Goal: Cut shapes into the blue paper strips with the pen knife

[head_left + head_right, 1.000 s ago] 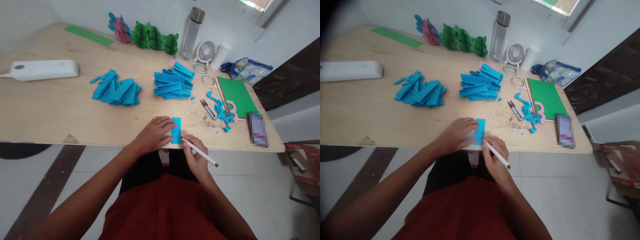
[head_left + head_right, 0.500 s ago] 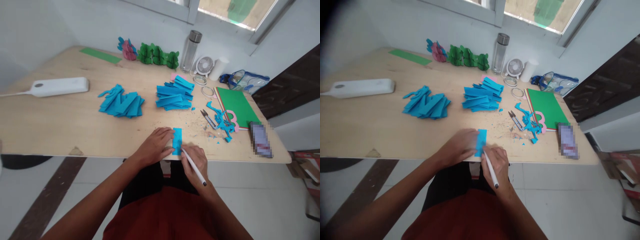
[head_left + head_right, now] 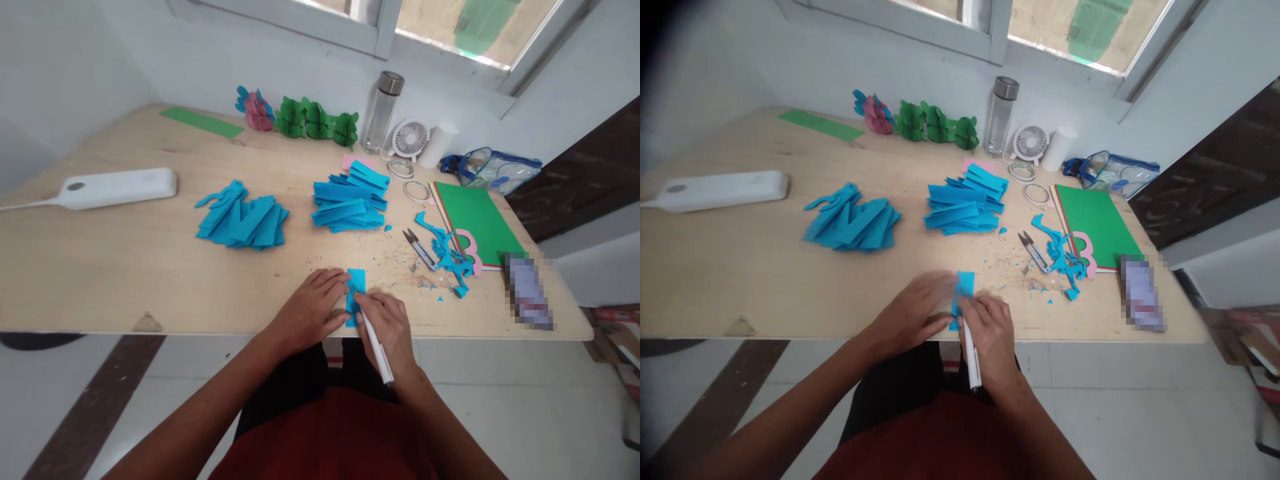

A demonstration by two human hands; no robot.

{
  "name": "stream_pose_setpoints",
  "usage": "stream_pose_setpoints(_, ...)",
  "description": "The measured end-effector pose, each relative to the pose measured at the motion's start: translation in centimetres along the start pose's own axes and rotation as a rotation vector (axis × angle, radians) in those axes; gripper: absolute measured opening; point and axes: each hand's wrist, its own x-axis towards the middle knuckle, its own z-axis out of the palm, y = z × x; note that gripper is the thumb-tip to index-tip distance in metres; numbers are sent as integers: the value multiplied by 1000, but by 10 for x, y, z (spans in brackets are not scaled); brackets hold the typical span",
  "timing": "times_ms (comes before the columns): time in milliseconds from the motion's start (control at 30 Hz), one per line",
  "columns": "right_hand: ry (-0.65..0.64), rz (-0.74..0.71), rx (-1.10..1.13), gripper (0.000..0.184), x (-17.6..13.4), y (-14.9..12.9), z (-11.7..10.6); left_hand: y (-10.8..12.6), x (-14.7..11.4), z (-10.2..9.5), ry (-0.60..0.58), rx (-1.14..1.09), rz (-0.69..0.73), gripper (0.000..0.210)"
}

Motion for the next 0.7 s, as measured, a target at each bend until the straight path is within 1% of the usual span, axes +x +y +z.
stream_pose_setpoints(300,-3,-13,-30,29,-1,3,2,3,3,-4,-56,66,1,33)
stream_pose_setpoints(500,-2,-32,-35,32,-2,4,3,0,2,-8,-88,56,-20,41)
stream_pose_setpoints(700,-4,-22,-24,34,-1,3,2,-1,2,-11,-96,62,-15,44)
